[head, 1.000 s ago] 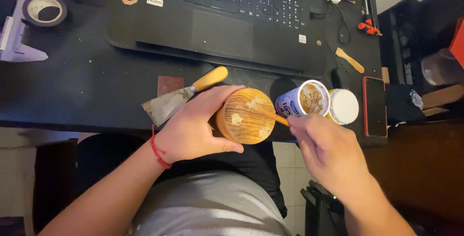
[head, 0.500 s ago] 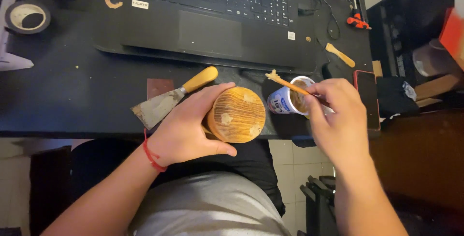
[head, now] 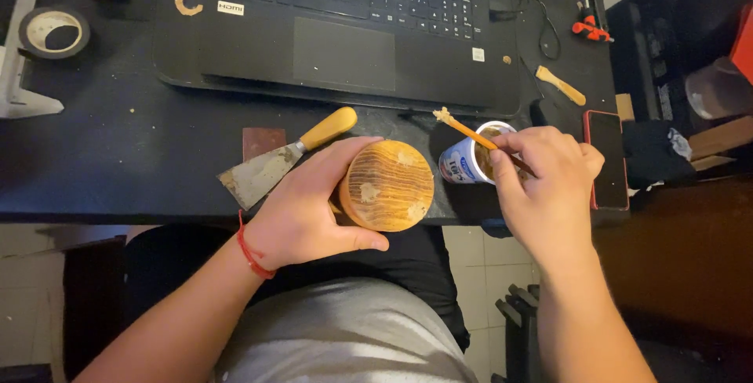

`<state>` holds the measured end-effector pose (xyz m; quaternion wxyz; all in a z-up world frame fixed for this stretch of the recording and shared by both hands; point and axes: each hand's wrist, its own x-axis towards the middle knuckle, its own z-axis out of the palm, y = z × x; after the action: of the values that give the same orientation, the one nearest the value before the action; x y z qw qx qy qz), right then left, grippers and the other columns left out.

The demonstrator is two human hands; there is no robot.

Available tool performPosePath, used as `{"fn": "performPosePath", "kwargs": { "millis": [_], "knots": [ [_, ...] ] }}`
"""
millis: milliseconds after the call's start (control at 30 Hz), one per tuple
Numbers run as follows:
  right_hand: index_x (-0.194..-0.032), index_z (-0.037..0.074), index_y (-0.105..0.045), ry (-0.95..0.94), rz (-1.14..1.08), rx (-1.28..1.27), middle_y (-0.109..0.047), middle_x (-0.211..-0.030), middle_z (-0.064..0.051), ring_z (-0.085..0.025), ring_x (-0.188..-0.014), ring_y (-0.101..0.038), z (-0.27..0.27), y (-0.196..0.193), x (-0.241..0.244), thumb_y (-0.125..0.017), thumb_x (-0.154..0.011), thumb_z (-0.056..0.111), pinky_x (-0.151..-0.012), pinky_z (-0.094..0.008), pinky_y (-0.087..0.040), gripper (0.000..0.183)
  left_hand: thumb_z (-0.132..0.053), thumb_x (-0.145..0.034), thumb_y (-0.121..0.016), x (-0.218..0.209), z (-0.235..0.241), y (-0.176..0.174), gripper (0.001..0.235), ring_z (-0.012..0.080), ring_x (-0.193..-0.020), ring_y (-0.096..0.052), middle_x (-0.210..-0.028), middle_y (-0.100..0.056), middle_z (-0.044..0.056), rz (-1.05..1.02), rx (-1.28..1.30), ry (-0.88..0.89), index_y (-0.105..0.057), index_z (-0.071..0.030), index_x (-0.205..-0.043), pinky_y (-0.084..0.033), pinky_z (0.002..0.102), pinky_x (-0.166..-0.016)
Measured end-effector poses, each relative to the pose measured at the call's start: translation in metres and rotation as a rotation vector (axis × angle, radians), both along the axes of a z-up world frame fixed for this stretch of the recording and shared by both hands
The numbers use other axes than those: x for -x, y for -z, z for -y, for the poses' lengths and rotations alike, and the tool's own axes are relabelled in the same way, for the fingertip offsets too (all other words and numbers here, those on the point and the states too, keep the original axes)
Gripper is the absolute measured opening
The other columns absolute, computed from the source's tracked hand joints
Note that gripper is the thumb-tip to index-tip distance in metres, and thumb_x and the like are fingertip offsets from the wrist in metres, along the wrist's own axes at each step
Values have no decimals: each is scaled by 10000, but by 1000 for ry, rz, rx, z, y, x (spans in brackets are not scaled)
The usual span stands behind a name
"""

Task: Applying paste to a wooden object using a small stick and scraping off the excess with a putty knife.

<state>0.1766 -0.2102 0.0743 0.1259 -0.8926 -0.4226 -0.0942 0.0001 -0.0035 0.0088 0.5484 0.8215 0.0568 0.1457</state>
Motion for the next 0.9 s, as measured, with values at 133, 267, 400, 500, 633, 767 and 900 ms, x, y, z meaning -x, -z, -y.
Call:
{"fn": "performPosePath", "kwargs": {
  "millis": [133,267,400,500,633,767,900],
  "knots": [
    [-1048,140,-723,18,-45,5,-698,-1036,-11,-217,-994,-601,-3,-5,4,-623,-923,161,-919,-461,-274,161,-332,-512,-962,0,0,2,1040,254,-1337,-515,-1410,-572,57,13,-4,-3,-463,-108,-1397,-385,394,-1103],
    [-1045,161,-708,24,-64,-20,-690,-1025,5,-215,-987,-603,-2,-6,4,-617,-903,170,-955,-455,-268,169,-341,-519,-961,0,0,2,1071,240,-1356,-497,-1444,-545,37,-7,-10,1,-434,-123,-1425,-378,390,-1107],
    [-1056,128,-736,-35,72,-157,-718,-1052,-10,-200,-1035,-643,6,-7,8,-667,-919,108,-985,-417,-292,155,-344,-509,-971,0,1,1,1102,239,-1362,-490,-1460,-531,34,-36,-6,-2,-419,-133,-1438,-383,400,-1101],
    [-1043,47,-707,-141,131,-295,-726,-1075,-105,-264,-1033,-660,20,-9,14,-695,-940,15,-1005,-408,-368,109,-354,-503,-972,-1,2,1,1104,249,-1345,-509,-1447,-543,43,-40,-17,-9,-424,-139,-1437,-399,417,-1091],
    [-1067,76,-725,-170,92,-228,-708,-1046,-87,-266,-1040,-650,18,-7,14,-683,-937,89,-1002,-403,-377,136,-349,-505,-973,-2,3,2,1093,251,-1354,-501,-1452,-537,54,-2,-27,-5,-436,-104,-1425,-379,405,-1114],
    [-1088,104,-716,-183,99,-205,-695,-1072,-68,-251,-1016,-626,20,0,13,-688,-954,139,-949,-425,-339,142,-333,-520,-956,-1,3,0,1049,254,-1351,-506,-1443,-545,63,-4,-29,-23,-456,-110,-1415,-383,401,-1111],
    [-1080,124,-708,-177,118,-193,-685,-1084,-49,-236,-1026,-620,22,2,13,-705,-930,130,-962,-414,-327,150,-324,-513,-947,-1,6,0,1051,239,-1350,-509,-1446,-544,48,-18,-36,-42,-454,-118,-1418,-393,390,-1100]
  ]
}}
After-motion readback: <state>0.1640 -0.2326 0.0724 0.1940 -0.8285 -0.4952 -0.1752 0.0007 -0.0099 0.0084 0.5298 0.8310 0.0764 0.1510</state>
